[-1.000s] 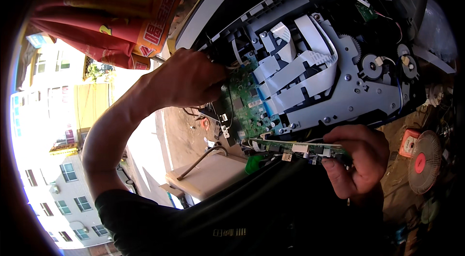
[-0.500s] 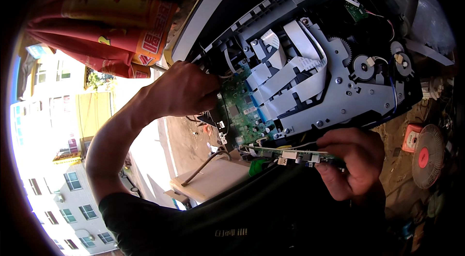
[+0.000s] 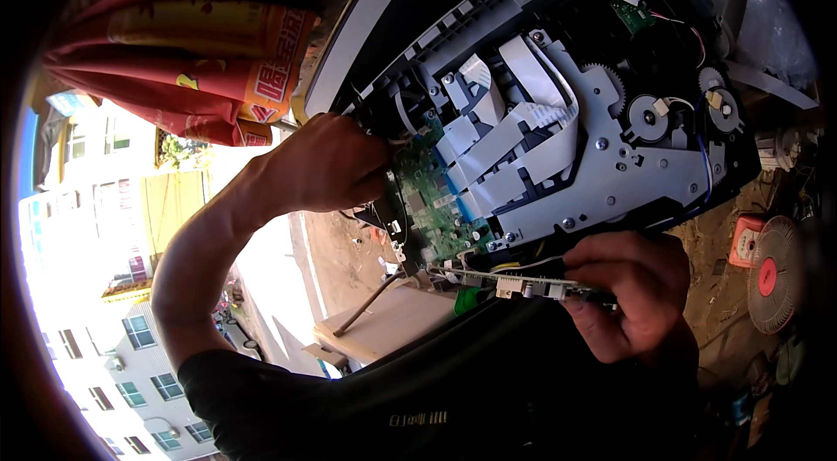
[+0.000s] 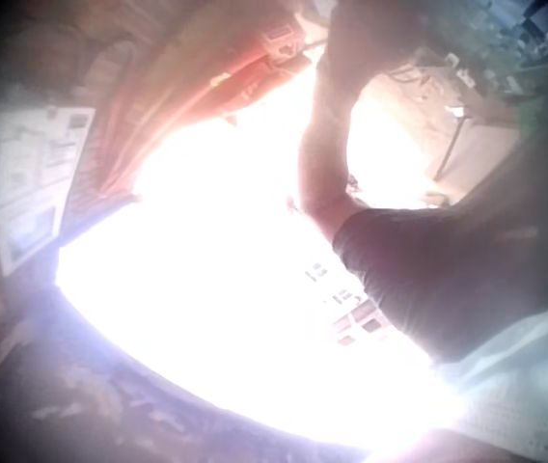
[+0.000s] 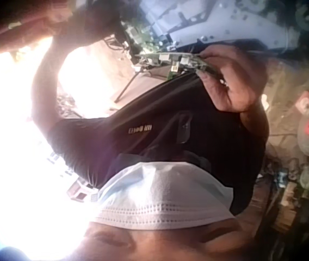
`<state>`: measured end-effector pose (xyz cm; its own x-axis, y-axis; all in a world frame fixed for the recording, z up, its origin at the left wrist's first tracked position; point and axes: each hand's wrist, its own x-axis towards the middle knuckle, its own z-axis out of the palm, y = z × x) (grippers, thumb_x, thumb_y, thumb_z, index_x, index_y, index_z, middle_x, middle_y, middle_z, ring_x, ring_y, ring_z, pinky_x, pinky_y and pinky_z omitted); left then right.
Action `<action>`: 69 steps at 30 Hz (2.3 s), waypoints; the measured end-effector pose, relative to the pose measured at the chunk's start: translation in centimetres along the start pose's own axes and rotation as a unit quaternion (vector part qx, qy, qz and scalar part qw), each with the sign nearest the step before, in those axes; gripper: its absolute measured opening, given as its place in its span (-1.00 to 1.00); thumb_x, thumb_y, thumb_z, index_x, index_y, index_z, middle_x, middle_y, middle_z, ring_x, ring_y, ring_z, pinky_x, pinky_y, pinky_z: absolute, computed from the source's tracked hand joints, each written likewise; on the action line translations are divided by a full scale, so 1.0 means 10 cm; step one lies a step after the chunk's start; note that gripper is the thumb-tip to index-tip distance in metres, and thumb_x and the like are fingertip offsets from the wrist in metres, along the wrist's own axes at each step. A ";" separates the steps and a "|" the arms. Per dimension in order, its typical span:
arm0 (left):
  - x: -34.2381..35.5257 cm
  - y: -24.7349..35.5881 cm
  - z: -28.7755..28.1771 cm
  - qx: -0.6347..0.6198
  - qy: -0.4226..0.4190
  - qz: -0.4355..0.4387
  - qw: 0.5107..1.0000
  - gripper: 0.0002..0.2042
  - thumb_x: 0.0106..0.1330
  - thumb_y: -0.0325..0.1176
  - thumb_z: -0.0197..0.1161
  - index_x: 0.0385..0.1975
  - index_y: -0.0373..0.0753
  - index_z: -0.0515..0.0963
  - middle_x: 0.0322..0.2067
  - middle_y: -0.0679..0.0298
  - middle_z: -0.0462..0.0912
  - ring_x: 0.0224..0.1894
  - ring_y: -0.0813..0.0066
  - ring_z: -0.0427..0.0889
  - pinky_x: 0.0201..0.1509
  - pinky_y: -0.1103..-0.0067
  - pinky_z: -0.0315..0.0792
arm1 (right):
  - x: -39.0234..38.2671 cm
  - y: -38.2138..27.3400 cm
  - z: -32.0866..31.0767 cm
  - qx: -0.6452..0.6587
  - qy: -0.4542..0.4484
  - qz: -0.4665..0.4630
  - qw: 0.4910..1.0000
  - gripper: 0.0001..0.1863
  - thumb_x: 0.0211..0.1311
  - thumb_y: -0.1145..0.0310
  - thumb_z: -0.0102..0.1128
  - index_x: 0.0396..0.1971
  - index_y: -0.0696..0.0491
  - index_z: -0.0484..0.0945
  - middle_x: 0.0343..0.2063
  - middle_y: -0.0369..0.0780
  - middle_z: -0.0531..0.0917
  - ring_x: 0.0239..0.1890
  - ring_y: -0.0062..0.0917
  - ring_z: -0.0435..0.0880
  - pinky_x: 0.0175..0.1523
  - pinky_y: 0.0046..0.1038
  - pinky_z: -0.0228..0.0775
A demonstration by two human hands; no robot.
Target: The person opens a printer, removes a circuit board, disconnects ribbon cables, and reinserts the board into the printer chassis. The person handles the board and cables by hand without visible tools.
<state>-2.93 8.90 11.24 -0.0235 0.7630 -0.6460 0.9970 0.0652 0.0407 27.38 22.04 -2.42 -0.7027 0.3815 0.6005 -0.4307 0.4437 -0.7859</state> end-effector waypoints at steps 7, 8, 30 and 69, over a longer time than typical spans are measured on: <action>0.05 -0.05 -0.07 0.014 -0.018 0.012 1.000 -0.88 0.16 -0.34 0.34 -0.47 -0.25 0.61 -0.56 0.05 0.63 -0.41 -0.02 0.70 -0.29 0.18 0.58 | 0.04 -0.01 0.01 -0.014 0.016 0.006 1.000 -0.84 0.14 0.38 0.38 -0.37 0.16 0.66 -0.38 -0.15 0.73 -0.51 -0.46 0.72 -0.46 -0.49 0.54; 0.04 -0.07 -0.06 -0.002 -0.001 0.010 1.000 -0.88 0.16 -0.35 0.34 -0.47 -0.25 0.61 -0.58 0.07 0.61 -0.44 -0.01 0.69 -0.32 0.20 0.56 | 0.04 -0.01 0.01 -0.019 0.027 0.007 0.999 -0.85 0.16 0.37 0.37 -0.39 0.15 0.67 -0.40 -0.18 0.73 -0.52 -0.48 0.72 -0.48 -0.50 0.53; -0.67 0.19 0.45 -0.099 0.371 0.017 0.923 -0.74 0.25 -0.57 0.40 -0.05 -0.34 0.67 -0.50 0.21 0.72 -0.53 0.52 0.71 -0.45 0.57 0.50 | -0.04 -0.09 0.05 -0.045 0.017 0.040 0.998 -0.79 0.18 0.37 0.37 -0.40 0.23 0.60 -0.36 -0.06 0.73 -0.52 -0.42 0.64 -0.41 -0.49 0.44; -0.45 1.52 2.28 -0.815 0.370 0.201 0.398 -0.64 0.42 -0.58 0.30 0.20 -0.38 0.53 0.07 0.20 0.70 0.08 0.50 0.64 0.17 0.49 0.51 | -0.08 -0.70 0.97 0.099 -0.153 0.247 0.952 -0.72 0.34 0.45 0.34 -0.02 0.26 0.62 -0.19 -0.11 0.71 -0.26 -0.40 0.70 -0.14 -0.43 0.51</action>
<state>14.03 -8.19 -2.68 -0.5023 0.8638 0.0399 -0.4264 -0.2876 0.8576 25.44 10.75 1.15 -0.9663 0.2361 0.1023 -0.0813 0.0973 -0.9919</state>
